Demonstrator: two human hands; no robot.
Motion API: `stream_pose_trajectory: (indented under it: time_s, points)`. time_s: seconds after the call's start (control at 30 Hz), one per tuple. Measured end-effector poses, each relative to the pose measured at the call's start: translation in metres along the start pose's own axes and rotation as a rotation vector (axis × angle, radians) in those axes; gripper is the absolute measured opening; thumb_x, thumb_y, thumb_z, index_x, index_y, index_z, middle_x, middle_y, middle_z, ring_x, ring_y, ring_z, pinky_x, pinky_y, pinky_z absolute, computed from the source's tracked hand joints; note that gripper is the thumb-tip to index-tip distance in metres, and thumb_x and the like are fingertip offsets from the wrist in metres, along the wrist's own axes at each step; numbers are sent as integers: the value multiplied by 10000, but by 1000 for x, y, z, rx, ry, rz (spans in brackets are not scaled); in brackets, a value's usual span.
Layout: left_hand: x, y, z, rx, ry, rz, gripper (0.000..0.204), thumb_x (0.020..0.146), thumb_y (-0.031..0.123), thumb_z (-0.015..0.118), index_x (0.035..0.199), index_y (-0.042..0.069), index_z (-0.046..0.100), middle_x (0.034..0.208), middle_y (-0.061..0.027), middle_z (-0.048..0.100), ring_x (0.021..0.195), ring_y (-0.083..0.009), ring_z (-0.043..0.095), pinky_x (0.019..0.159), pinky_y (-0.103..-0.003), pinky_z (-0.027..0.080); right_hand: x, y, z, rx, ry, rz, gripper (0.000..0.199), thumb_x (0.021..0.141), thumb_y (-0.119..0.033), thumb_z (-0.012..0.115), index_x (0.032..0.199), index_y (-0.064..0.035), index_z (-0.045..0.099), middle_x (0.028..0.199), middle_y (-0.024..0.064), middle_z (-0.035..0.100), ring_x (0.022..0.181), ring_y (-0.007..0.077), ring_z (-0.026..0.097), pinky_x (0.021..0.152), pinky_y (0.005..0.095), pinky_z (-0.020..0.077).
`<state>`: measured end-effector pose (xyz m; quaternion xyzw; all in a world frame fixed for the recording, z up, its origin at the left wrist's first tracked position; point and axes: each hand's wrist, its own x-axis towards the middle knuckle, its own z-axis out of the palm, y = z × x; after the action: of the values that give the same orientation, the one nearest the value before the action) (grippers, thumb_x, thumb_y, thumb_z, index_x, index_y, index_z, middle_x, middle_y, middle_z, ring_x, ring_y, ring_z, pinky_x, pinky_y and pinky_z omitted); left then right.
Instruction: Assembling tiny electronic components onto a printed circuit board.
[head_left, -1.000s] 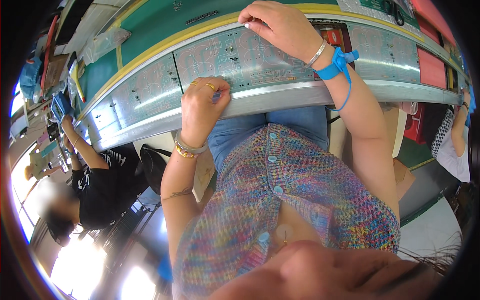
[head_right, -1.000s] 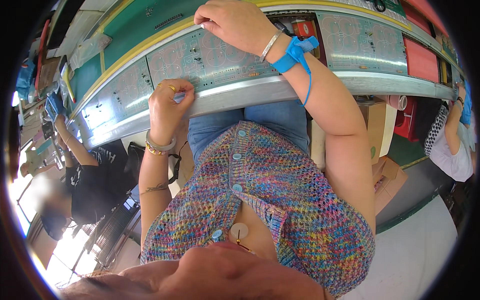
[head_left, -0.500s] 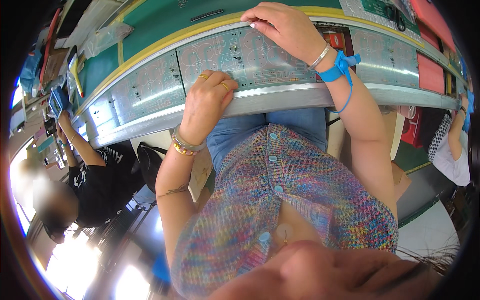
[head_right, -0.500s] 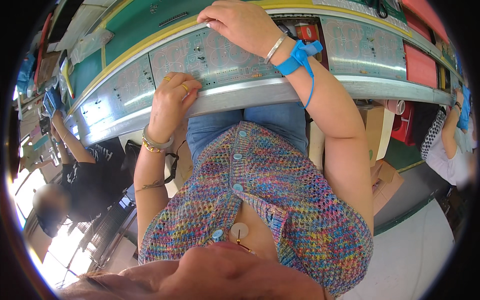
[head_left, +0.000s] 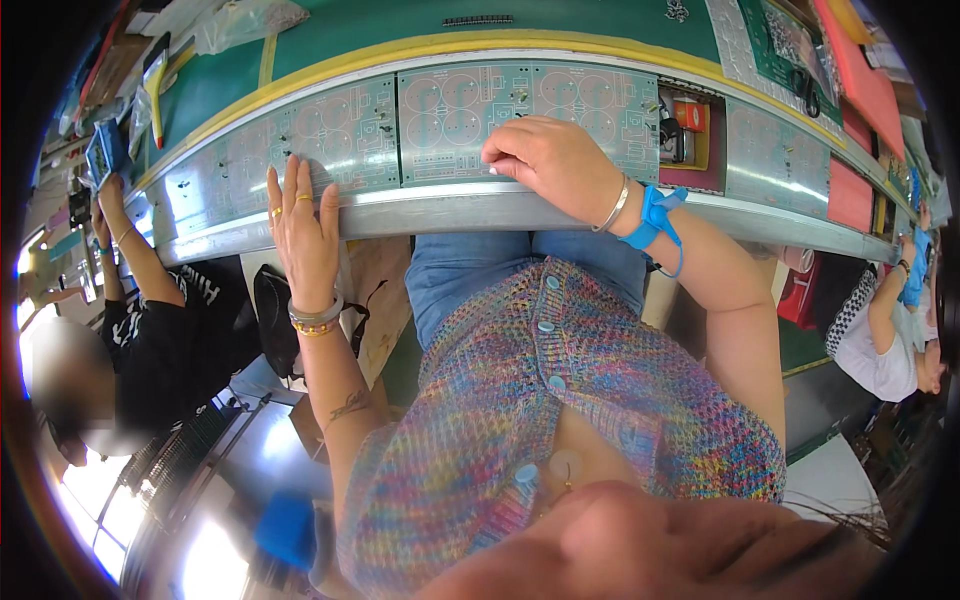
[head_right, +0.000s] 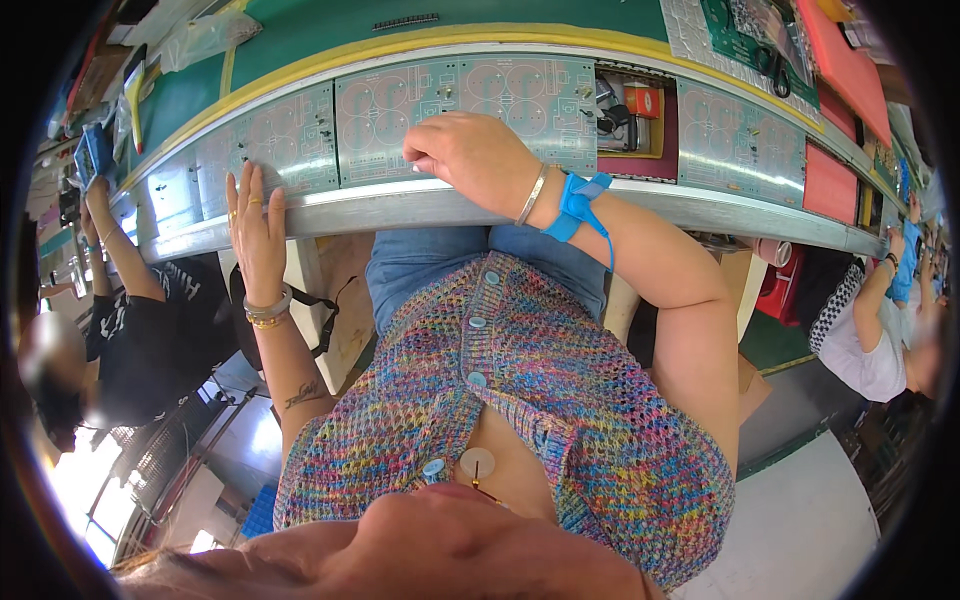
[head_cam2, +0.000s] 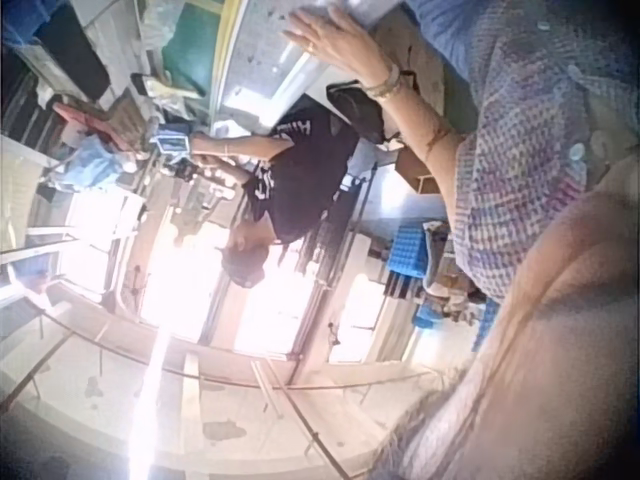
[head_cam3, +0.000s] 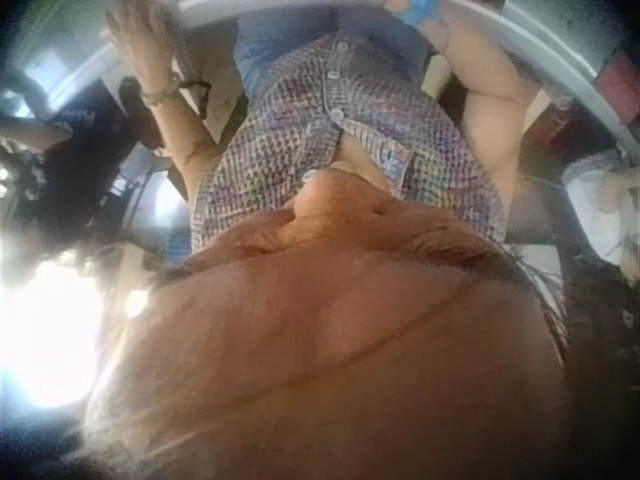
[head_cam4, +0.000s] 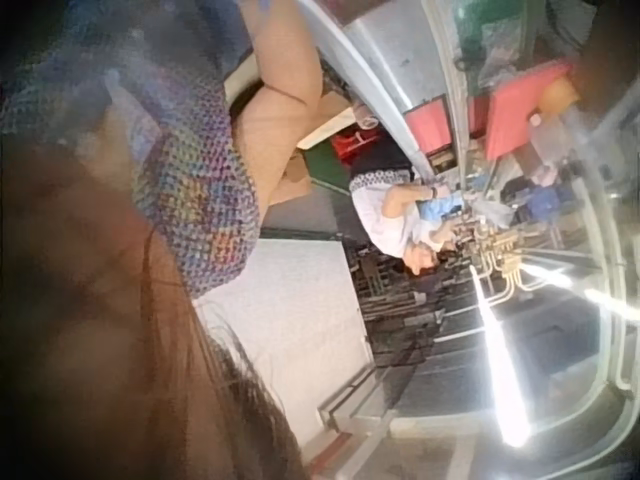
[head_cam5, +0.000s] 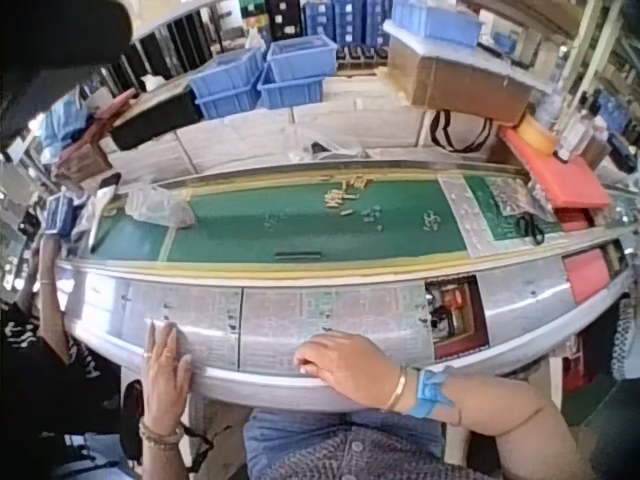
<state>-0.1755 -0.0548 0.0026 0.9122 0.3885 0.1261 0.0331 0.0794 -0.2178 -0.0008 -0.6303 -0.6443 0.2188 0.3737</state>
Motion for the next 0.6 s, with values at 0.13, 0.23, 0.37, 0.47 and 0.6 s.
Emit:
stream_pose_trajectory:
  time_s: [0.13,0.23,0.37,0.47,0.6]
  points:
    - [-7,-1,7,15,-20,44,459,932,287,526,1276,-16,508,1384,-136,456,1333,-367,323,1076,-433,280,0,2,0,-33,-2,5,88,797,-109,640,861,-84,587,825,61,618,775,262,591,677,357,477]
    - [-6,4,7,47,-26,34,459,931,274,525,1291,-9,496,1393,-120,449,1339,-351,318,1083,-423,271,-2,2,-1,-62,1,3,95,793,-110,648,859,-79,589,820,60,619,776,260,592,677,355,477]
    - [-6,3,9,6,-22,27,491,922,325,532,1262,-28,516,1393,-130,446,1338,-364,315,1082,-474,257,-3,2,1,-73,55,-10,107,786,-111,660,859,-72,592,807,54,623,769,253,594,677,360,477]
    - [-6,1,10,0,-9,35,492,917,329,537,1261,-23,519,1389,-127,451,1337,-363,318,1084,-469,255,-2,1,4,-81,29,-1,96,785,-109,659,863,-75,616,823,45,618,786,245,581,693,353,473]
    - [-6,3,10,-6,-13,25,498,912,334,543,1259,-22,522,1387,-127,454,1338,-362,316,1084,-468,256,1,4,8,-108,8,-48,90,778,-101,659,862,-77,639,845,35,606,809,240,562,713,342,468]
